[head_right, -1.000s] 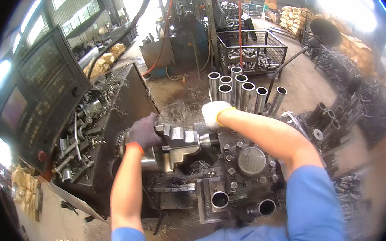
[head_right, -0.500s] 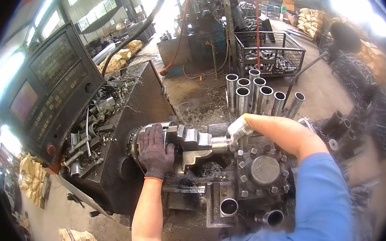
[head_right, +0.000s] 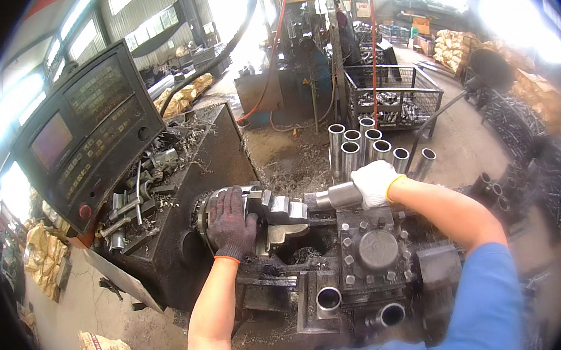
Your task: The person repeatedly loads cylindrical metal parts into a lathe chuck, operates the machine, and removes the finished parts. They place the processed parts into a nearby wire basket. The cycle of loading, machining, and unloading is repeated throughout the clip.
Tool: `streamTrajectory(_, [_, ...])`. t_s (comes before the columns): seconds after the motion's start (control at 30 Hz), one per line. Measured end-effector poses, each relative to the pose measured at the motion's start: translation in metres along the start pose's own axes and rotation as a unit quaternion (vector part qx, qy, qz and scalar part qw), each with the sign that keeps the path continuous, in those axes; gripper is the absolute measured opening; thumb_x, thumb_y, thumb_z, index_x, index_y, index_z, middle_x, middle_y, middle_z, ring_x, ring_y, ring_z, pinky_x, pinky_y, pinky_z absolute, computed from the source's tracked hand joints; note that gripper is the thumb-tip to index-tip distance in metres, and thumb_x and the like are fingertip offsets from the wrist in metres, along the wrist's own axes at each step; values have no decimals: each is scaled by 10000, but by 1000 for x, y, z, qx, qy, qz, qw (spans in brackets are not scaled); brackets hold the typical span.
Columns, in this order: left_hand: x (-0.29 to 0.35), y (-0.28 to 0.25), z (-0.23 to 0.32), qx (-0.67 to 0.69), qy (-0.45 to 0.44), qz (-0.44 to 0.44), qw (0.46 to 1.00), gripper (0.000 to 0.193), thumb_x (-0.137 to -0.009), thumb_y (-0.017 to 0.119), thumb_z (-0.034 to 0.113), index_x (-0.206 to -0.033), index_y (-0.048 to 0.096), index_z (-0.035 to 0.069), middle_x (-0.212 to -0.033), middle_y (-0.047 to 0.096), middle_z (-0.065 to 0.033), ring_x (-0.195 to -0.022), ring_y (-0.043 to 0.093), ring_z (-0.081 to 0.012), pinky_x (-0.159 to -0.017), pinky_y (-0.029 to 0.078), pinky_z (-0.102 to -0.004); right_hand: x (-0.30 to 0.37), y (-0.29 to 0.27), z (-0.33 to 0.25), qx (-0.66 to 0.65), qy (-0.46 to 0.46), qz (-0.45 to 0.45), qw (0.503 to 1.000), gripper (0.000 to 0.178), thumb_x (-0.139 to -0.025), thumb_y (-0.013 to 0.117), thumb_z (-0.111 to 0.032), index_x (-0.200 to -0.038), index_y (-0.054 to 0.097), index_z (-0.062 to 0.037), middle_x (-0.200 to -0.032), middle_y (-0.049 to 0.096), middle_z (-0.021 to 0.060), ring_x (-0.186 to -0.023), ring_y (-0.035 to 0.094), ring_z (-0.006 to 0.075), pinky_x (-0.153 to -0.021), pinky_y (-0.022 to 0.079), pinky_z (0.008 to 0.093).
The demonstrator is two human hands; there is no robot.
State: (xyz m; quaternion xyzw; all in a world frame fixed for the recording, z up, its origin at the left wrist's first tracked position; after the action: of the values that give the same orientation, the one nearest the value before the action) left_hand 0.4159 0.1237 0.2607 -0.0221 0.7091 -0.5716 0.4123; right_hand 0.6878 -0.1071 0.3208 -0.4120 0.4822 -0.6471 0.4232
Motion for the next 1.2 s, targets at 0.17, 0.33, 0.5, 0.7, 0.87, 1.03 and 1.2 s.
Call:
streamTrajectory(0.17, [16, -47, 14, 223, -10, -15, 975, 941, -930, 718, 590, -1601, 402, 10, -1623, 456, -193, -1538, 378, -377, -1312, 224, -486, 108, -89, -88, -183, 96, 82, 975, 749, -681, 845, -442, -1265, 661, -10, -1121, 751, 241, -997, 756, 408, -876, 612, 483])
streamTrajectory(0.33, [174, -114, 93, 858, 13, -99, 505, 1044, -912, 853, 331, -1683, 206, 55, -1589, 484, -173, -1442, 506, -315, -1233, 391, -471, 174, -17, -209, -492, -34, -56, 868, 900, -762, 844, -552, -1401, 597, 32, -1044, 753, 166, -948, 736, 283, -829, 586, 379])
streamTrajectory(0.5, [283, -25, 95, 827, -401, -214, 332, 400, -966, 754, 159, -1320, 648, 6, -1255, 688, -119, -1166, 652, -225, -1036, 526, -395, 186, 150, -274, -725, 195, -210, 627, 582, -884, 843, -479, -1219, 720, -20, -897, 719, 46, -664, 612, 109, -659, 526, 269])
streamTrajectory(0.7, [310, 15, 104, 804, -458, -222, 306, 366, -976, 725, 123, -1310, 613, 28, -1235, 673, -134, -1186, 656, -280, -1064, 533, -457, 210, 223, -281, -570, 163, -278, 756, 548, -766, 891, -429, -990, 750, 51, -848, 749, 107, -686, 689, 194, -647, 558, 372])
streamTrajectory(0.87, [338, 3, 98, 827, -518, -174, 136, 295, -980, 654, 270, -1173, 669, 48, -1187, 704, -142, -1140, 670, -325, -1057, 520, -489, 229, 206, -271, -593, 46, -213, 775, 641, -729, 864, -397, -1246, 726, -44, -966, 769, 157, -892, 736, 265, -836, 577, 407])
streamTrajectory(1.03, [325, -20, 95, 781, -463, -253, 334, 661, -999, 688, 246, -1587, 401, 157, -1318, 637, -152, -1134, 678, -329, -959, 590, -501, 301, 134, -213, -558, 74, -64, 824, 789, -714, 859, -385, -1408, 624, -92, -1231, 742, 208, -1072, 730, 324, -974, 563, 415])
streamTrajectory(1.2, [250, -39, 140, 627, -155, -145, 749, 917, -789, 874, 37, -1581, 419, 109, -1342, 654, -113, -1155, 678, -268, -970, 584, -426, 331, 110, -61, -793, 134, 252, 538, 473, -839, 852, -177, -1235, 641, -28, -1117, 682, 94, -1002, 688, 198, -904, 604, 370])
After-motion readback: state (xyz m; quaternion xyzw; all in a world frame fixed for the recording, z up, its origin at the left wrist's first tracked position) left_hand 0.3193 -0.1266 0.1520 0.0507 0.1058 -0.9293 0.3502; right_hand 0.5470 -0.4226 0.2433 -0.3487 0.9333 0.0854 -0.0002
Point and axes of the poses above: each hand's wrist, its own x-axis away from the middle knuckle, its own y-axis out of the palm, z = x × y, the point moved 6 cm from there along -x, towards the middle knuckle
